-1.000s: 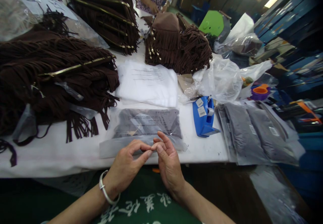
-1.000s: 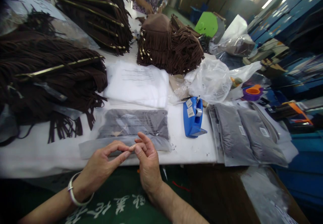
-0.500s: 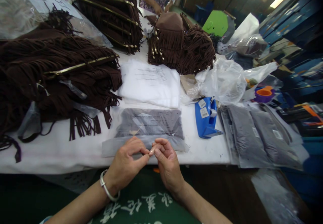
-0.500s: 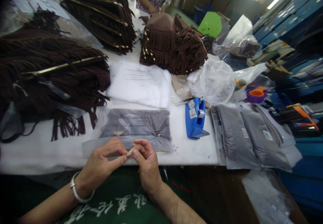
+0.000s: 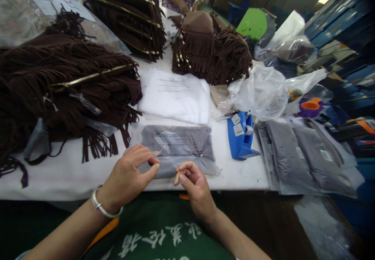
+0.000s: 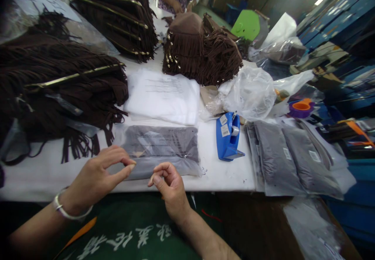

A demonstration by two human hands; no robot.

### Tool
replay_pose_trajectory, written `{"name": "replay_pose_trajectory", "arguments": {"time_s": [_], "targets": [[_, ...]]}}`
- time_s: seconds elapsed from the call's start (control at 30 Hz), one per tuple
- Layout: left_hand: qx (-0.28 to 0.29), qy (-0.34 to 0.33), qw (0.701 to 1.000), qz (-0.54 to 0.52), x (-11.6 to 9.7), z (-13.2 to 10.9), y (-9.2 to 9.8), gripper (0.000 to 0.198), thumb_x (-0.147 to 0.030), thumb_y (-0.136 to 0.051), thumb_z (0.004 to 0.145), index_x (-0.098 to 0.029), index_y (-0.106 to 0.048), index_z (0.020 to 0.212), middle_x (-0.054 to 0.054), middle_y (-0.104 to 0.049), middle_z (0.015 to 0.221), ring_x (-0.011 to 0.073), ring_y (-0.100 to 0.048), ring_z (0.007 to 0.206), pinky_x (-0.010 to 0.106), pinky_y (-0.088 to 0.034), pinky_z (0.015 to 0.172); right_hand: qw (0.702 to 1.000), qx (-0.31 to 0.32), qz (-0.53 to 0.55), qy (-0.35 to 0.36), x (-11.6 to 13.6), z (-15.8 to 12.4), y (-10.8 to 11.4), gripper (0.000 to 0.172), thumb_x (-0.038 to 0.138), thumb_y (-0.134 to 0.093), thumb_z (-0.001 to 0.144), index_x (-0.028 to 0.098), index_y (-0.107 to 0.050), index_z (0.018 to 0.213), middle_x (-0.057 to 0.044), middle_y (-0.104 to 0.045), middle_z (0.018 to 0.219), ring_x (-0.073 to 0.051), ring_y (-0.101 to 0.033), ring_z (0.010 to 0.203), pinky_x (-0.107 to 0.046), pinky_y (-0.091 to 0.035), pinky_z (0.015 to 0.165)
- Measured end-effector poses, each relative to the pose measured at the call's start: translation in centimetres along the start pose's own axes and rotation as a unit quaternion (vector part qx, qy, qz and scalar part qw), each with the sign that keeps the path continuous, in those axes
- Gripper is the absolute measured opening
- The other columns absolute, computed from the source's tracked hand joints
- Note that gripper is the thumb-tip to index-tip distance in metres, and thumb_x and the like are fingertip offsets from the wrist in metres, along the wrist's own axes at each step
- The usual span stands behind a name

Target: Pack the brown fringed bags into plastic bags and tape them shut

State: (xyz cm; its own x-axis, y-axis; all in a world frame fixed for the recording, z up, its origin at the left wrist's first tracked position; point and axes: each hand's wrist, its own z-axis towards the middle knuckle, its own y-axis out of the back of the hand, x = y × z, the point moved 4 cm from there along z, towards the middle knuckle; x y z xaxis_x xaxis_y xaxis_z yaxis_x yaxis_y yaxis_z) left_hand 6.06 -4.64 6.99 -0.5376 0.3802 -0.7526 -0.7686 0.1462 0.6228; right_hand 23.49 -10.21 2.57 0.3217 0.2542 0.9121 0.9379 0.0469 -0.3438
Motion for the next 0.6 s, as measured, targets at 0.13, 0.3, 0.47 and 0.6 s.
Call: {"name": "replay_pose_trajectory", "arguments": {"time_s": [0.13,0.3,0.47,0.6], "targets": [[-0.041,-0.097,0.991,0.080,-0.3,-0.2,1.4,0.008,-0.021,-0.060,0.083,-0.022,-0.064,0.089,0.001,-0.065,0.086,0.0198,-0.056,0.088,0.039,-0.040,0.088,0.998,0.022,0.004,-0.060,-0.5,0.3,-0.1,0.035,0.031,-0.060,0.087,0.021,-0.054,0.120,0.001,-0.060,0.078,-0.014,-0.055,0.074,-0.029,-0.040,0.081],[0.067,-0.113,0.989,0.070,-0.6,-2.2,-1.1,0.033,-0.025,-0.060,0.085,-0.022,-0.055,0.117,0.006,-0.060,0.110,0.0230,-0.050,0.107,0.040,-0.038,0.095,0.997,-0.002,0.064,-0.049,-0.3,0.4,-0.5,0.041,0.032,-0.064,0.084,0.022,-0.054,0.122,0.000,-0.060,0.084,-0.013,-0.054,0.073,-0.028,-0.039,0.083],[0.036,-0.123,0.990,0.059,-1.5,-3.1,-2.9,0.014,-0.016,-0.056,0.086,-0.021,-0.059,0.098,0.003,-0.063,0.094,0.0198,-0.053,0.095,0.039,-0.038,0.090,0.992,0.000,0.115,-0.054,-0.1,0.3,-1.2,0.040,0.030,-0.064,0.084,0.021,-0.055,0.122,0.001,-0.058,0.079,-0.014,-0.052,0.076,-0.029,-0.039,0.085],[0.032,-0.178,0.980,0.085,-1.7,-2.8,-2.0,0.017,-0.009,-0.054,0.085,-0.022,-0.061,0.093,0.001,-0.065,0.082,0.0172,-0.055,0.085,0.039,-0.038,0.089,0.993,-0.010,0.099,-0.060,-0.5,0.3,-0.9,0.038,0.029,-0.065,0.083,0.021,-0.056,0.120,0.001,-0.058,0.080,-0.013,-0.052,0.073,-0.027,-0.039,0.083]]}}
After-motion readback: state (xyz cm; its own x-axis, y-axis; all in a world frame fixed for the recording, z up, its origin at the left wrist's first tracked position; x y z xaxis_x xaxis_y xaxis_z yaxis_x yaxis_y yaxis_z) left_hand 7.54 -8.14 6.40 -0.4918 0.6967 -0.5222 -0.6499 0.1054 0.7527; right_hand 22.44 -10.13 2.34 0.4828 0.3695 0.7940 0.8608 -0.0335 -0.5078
